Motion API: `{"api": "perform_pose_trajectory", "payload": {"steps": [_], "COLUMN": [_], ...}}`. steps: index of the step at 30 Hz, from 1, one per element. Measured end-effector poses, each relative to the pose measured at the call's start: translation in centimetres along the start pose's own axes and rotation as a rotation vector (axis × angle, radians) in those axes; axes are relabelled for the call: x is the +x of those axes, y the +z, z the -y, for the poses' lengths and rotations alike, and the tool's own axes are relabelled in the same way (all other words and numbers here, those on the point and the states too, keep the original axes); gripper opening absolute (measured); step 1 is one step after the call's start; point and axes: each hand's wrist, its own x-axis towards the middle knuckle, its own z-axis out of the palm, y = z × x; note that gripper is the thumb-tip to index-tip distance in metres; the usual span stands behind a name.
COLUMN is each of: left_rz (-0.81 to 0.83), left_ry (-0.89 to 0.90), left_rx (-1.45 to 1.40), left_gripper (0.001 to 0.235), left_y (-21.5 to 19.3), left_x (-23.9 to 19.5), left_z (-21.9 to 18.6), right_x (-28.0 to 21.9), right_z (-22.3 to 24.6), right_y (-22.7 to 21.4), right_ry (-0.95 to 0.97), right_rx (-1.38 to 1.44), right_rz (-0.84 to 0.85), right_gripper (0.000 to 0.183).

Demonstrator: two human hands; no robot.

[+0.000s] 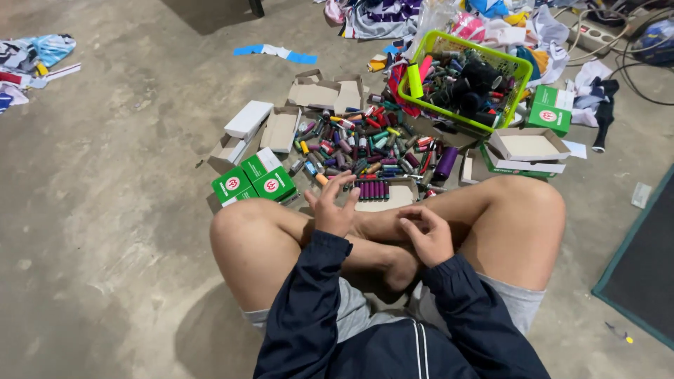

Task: The person sits on the floor and sorts through a large pile of colorful thread spools. They pick up individual spools, examine them, and place them into a small cardboard box. The surrounding area contains scattered boxes and a green basket filled with more thread.

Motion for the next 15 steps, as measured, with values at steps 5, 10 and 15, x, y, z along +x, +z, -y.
{"api": "perform_pose_trajectory", "payload": {"steps": [5, 10, 15], "left_rz": [-0.125, -0.112, 0.034], "left_ry": [0.071, 0.075, 0.032], "left_rx": [-0.427, -0.592, -0.650], "left_gripper": [0.022, 0.021, 0.022], "left_y": [0.1, 1.0, 4.4], "left_x": [0.5, 1.8, 4.9], "left_z": [-3.3, -5.3, -1.9], "right_x": [-1.2, 0.3, 2.9], "right_z": [3.0, -0.5, -3.4], "right_y": [0.4, -0.3, -2.8], "right_ry": [-0.003, 0.031, 0.074], "right_rx": [0.055, 0.081, 0.067], "right_rz": [0.008, -0.047, -0.076], "right_gripper": [0.021, 0.019, 0.022]}}
